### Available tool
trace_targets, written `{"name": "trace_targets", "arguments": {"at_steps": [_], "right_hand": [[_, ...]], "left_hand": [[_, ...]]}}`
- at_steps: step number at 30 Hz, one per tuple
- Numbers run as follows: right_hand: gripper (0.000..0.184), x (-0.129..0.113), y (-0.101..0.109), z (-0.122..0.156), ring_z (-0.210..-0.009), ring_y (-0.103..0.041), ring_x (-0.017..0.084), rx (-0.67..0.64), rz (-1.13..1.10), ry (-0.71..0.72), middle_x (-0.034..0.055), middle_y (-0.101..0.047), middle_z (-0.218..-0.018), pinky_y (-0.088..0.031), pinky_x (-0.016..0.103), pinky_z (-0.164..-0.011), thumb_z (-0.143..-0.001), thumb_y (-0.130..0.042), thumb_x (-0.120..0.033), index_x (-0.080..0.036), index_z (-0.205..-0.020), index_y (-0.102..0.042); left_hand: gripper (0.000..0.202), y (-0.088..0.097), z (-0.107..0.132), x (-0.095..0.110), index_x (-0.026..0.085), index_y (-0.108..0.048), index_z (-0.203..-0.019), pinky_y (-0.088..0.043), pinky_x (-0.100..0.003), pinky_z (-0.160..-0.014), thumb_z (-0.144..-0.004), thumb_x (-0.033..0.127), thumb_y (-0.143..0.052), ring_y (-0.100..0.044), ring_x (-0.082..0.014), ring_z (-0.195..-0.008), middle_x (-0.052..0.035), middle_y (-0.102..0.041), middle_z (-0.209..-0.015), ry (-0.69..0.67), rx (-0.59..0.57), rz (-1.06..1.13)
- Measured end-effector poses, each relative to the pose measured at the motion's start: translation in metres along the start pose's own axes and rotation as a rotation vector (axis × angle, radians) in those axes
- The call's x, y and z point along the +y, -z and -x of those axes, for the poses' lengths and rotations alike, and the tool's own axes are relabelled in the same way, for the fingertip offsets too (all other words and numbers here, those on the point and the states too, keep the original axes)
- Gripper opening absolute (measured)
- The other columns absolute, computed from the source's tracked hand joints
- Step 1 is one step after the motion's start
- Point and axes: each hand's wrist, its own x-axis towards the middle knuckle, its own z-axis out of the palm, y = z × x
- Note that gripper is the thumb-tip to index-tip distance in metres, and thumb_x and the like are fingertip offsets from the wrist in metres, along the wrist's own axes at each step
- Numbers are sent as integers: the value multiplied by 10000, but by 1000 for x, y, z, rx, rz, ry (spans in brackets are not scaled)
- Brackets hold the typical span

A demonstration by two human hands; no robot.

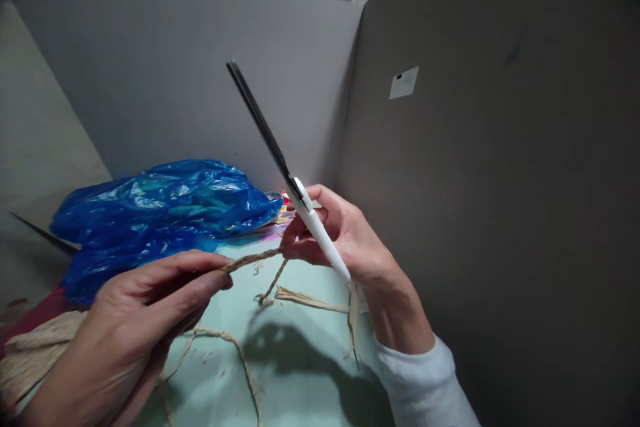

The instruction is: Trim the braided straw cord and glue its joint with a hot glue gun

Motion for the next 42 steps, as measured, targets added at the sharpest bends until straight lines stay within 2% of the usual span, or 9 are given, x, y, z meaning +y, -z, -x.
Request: {"name": "trace_targets", "arguments": {"at_steps": [3,7,12,16,22,29,31,36,42], "right_hand": [[410,2,-2,-3,-633,-666,101,43,9,-35,-28,-711,-735,-557,187,-574,-679,-865,-95,-201,-993,-625],[452,10,-1,-7,-668,-658,89,34,-19,-80,-38,-679,-730,-566,173,-619,-606,-906,-99,-185,-941,-614],[406,13,8,-6,-673,-651,67,14,-27,-73,-38,-683,-759,-549,143,-617,-683,-877,-110,-191,-980,-612],[384,10,11,-2,-676,-645,56,16,-3,-46,-45,-687,-760,-533,117,-603,-706,-859,-82,-195,-985,-621],[365,8,7,-1,-681,-670,64,-21,-66,-45,-50,-691,-750,-547,123,-615,-722,-838,-62,-205,-988,-632],[374,8,7,-2,-707,-687,91,-40,-51,-66,-18,-715,-785,-567,162,-639,-734,-838,-92,-203,-1020,-623],[368,8,6,-2,-718,-687,105,-49,-48,-67,-14,-708,-790,-578,189,-648,-739,-838,-117,-206,-1021,-619],[416,5,0,0,-663,-664,103,-106,4,-89,-18,-699,-747,-574,202,-615,-716,-847,-119,-197,-1025,-578],[441,0,-9,1,-654,-684,110,-181,-12,-146,-8,-717,-742,-584,201,-607,-673,-836,-61,-185,-987,-551]], "left_hand": [[13,1,1,-2,264,-810,-735,-485,-204,-664,-737,277,-809,-652,-154,-752,4,-761,-794,-53,-20,-15],[60,1,1,-4,270,-810,-689,-464,-186,-618,-730,230,-790,-609,-133,-690,15,-716,-711,-166,-23,-112],[63,-3,2,0,245,-819,-770,-495,-205,-620,-735,281,-781,-639,-162,-727,-23,-744,-773,-44,8,-69],[132,-7,7,4,204,-814,-785,-381,-188,-448,-717,315,-792,-578,-125,-607,-57,-739,-744,55,82,64],[104,-6,9,5,212,-793,-741,-290,-168,-430,-715,312,-784,-549,-99,-588,-41,-714,-712,52,117,96],[146,-7,5,11,182,-747,-650,-353,-168,-487,-703,315,-771,-476,-92,-556,-2,-630,-597,23,50,-94],[185,-6,3,11,174,-686,-602,-346,-163,-489,-698,310,-767,-463,-90,-557,11,-584,-573,42,49,-71],[304,0,-5,0,186,-527,-607,-239,-166,-432,-758,344,-738,-255,-77,-494,75,-387,-510,113,7,91],[291,1,-7,-9,192,-526,-631,-271,-169,-470,-826,322,-699,-279,-102,-540,69,-378,-537,17,98,97]]}}
